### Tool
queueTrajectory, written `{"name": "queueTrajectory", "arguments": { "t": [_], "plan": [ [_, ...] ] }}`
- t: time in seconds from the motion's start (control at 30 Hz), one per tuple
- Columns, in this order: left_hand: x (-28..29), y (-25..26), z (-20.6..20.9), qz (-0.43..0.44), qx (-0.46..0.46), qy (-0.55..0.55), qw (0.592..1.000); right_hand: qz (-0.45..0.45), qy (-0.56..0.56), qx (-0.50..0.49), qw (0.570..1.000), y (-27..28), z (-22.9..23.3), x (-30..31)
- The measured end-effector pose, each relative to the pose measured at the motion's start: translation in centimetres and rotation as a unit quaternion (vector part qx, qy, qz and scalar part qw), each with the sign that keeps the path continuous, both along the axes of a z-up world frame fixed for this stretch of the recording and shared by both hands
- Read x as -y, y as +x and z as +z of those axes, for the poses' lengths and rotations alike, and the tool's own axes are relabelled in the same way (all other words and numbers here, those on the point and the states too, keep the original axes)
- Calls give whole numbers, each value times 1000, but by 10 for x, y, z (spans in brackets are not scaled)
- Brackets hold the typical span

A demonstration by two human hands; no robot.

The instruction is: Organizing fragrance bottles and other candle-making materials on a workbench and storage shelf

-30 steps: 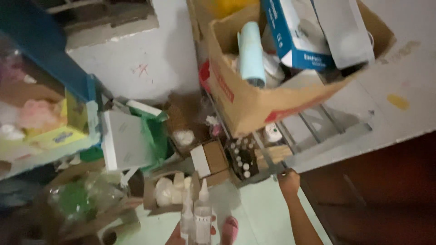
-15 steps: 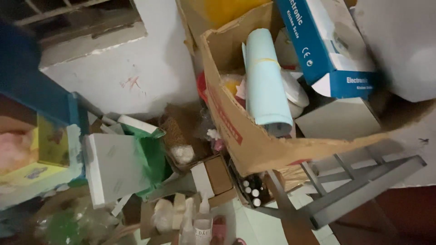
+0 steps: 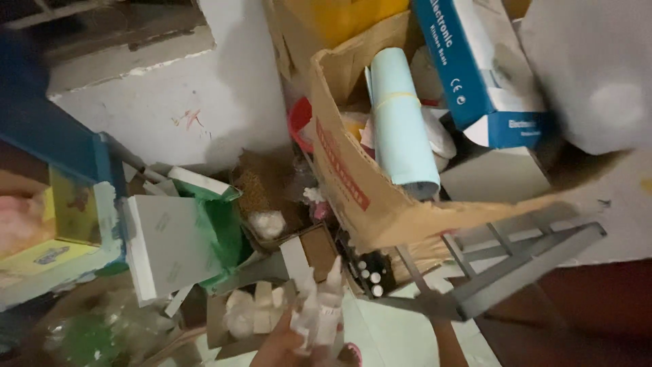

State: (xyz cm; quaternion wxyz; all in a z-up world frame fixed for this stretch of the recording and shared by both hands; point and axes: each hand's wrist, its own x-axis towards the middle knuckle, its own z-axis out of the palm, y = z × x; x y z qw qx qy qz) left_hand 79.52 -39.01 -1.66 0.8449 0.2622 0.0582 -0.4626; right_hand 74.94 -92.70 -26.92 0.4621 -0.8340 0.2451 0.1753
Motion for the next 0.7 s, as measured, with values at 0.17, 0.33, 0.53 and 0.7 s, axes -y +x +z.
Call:
{"name": "queueTrajectory", "arguments": {
  "t": [0.17, 0.33, 0.53, 0.7],
  "plan": [
    [40, 51, 66, 1, 44, -2, 999, 220, 113, -188, 951, -4, 231, -160],
    [41, 35, 64, -52, 91, -5, 994, -238, 263, -2, 935, -29, 331, -215],
    [48, 5, 16, -116, 2, 43, 992, -10, 213, 191, 958, -8, 419, -254],
    [32, -7, 29, -99, 106, -12, 989, -71, 30, 172, 982, -56, 445, -260]
  ]
}}
